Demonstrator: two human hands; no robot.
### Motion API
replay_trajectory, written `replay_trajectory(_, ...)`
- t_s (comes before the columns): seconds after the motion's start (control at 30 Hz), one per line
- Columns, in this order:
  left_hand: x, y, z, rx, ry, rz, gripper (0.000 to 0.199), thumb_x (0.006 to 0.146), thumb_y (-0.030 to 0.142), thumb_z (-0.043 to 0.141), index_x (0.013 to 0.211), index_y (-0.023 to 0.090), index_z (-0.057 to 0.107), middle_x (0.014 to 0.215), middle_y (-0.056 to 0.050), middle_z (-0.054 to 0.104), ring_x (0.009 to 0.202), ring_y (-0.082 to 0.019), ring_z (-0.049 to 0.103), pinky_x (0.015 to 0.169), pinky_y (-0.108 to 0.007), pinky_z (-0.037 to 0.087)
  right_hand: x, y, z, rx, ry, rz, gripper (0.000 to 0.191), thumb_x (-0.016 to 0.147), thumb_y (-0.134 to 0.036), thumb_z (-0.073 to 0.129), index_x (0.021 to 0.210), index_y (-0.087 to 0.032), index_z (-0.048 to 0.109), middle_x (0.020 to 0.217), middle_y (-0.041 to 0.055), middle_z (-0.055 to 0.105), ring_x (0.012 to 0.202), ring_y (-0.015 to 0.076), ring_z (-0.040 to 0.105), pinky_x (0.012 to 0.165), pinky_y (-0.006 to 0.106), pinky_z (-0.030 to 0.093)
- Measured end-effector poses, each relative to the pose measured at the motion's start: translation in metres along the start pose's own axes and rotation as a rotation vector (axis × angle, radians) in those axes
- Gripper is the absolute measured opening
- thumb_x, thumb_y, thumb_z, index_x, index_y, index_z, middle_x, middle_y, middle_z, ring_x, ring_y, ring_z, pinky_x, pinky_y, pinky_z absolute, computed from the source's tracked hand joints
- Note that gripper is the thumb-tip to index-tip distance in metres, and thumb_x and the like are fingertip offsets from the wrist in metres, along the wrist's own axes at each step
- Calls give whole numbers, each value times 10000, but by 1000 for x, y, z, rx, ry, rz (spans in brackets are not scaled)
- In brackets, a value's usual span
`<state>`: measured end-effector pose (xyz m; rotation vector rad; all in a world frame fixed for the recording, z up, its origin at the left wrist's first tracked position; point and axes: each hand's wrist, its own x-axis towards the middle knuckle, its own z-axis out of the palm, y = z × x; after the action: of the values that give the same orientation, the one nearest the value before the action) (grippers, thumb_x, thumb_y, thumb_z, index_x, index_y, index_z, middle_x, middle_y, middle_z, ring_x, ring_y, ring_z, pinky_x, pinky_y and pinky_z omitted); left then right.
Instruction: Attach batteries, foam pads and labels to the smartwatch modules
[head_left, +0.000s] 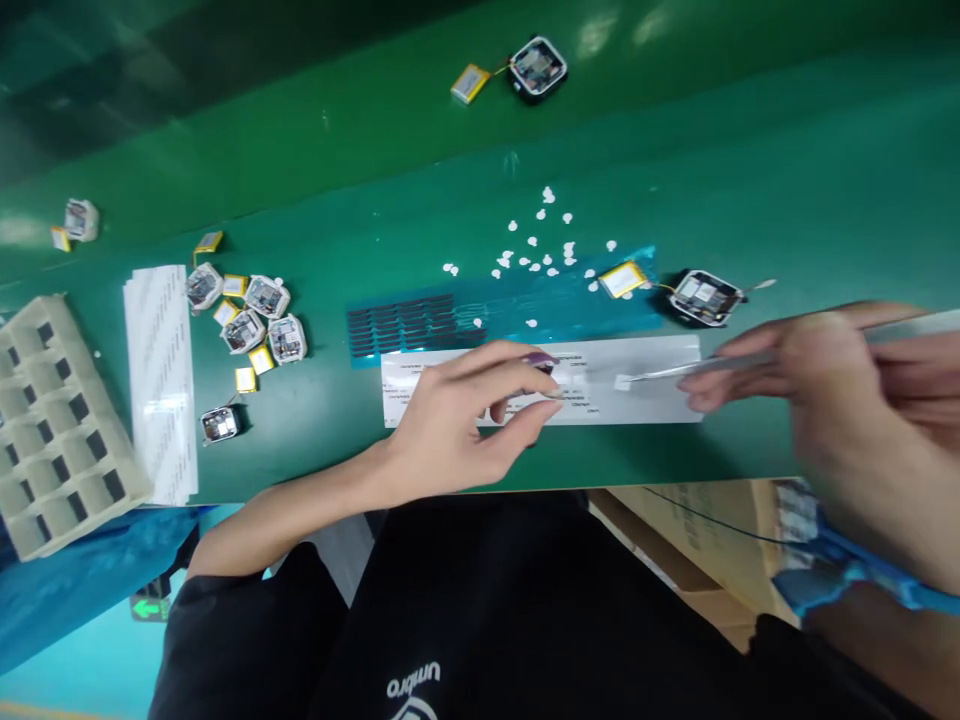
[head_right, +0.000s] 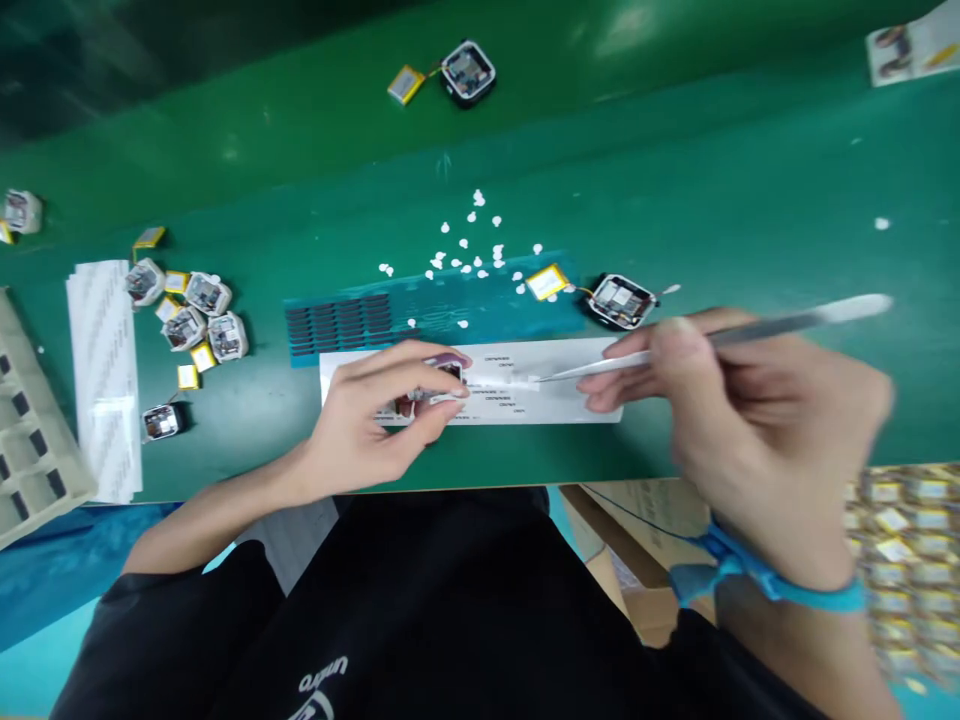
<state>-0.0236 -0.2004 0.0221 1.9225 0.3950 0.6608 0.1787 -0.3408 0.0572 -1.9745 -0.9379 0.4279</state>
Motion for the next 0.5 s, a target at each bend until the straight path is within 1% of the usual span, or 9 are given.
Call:
replay_trajectory(0.1,-5,-2,4,221,-63,236,145,1012,177,608,954,168,741,1170,-107,802,874,-122,781,706,-208,615,1,18,6,30,-62,48,420,1002,-597,630,771,-266,748,701,29,726,614,160,706,599,333,622)
replay_trajectory(0.17,-6,-5,7,334,-120,358,161,1017,193,602,936,177,741,1205,-101,806,904,-145,803,742,-237,639,5,28,12,96,-85,66,441,987,-625,637,790,-243,738,696,37,729,581,163,702,573,318,627)
replay_trajectory(0.2,-6,-7,8,383,-153,400,173,1017,197,597,924,178,742,1215,-96,808,900,-151,809,737,-245,643,7,31,15,118,-91,72,456,984,-638,635,790,-236,732,696,40,730,575,165,702,573,315,631)
replay_trajectory(0.27,-3,-8,10,466,-231,435,209,1023,195,570,911,183,746,1220,-79,814,887,-155,815,684,-243,633,11,36,18,152,-99,80,477,974,-660,634,788,-229,722,693,42,731,571,171,706,571,311,637)
replay_trajectory(0.37,3,-9,13,537,-325,405,264,1038,200,517,903,191,744,1257,-53,810,821,-139,813,602,-225,594,13,40,19,196,-119,85,484,946,-690,655,816,-228,717,691,36,731,566,179,709,569,312,642)
replay_trajectory(0.43,7,-9,16,525,-325,388,273,1033,197,514,874,194,736,1288,-44,801,762,-122,804,551,-213,557,13,40,19,216,-135,88,487,947,-695,650,823,-228,712,701,34,736,568,176,708,577,312,646)
replay_trajectory(0.5,10,-10,19,485,-295,388,258,1018,186,536,852,192,733,1266,-47,810,743,-116,803,507,-205,521,13,40,19,232,-145,92,483,961,-683,637,820,-227,711,710,32,740,577,166,710,589,302,647)
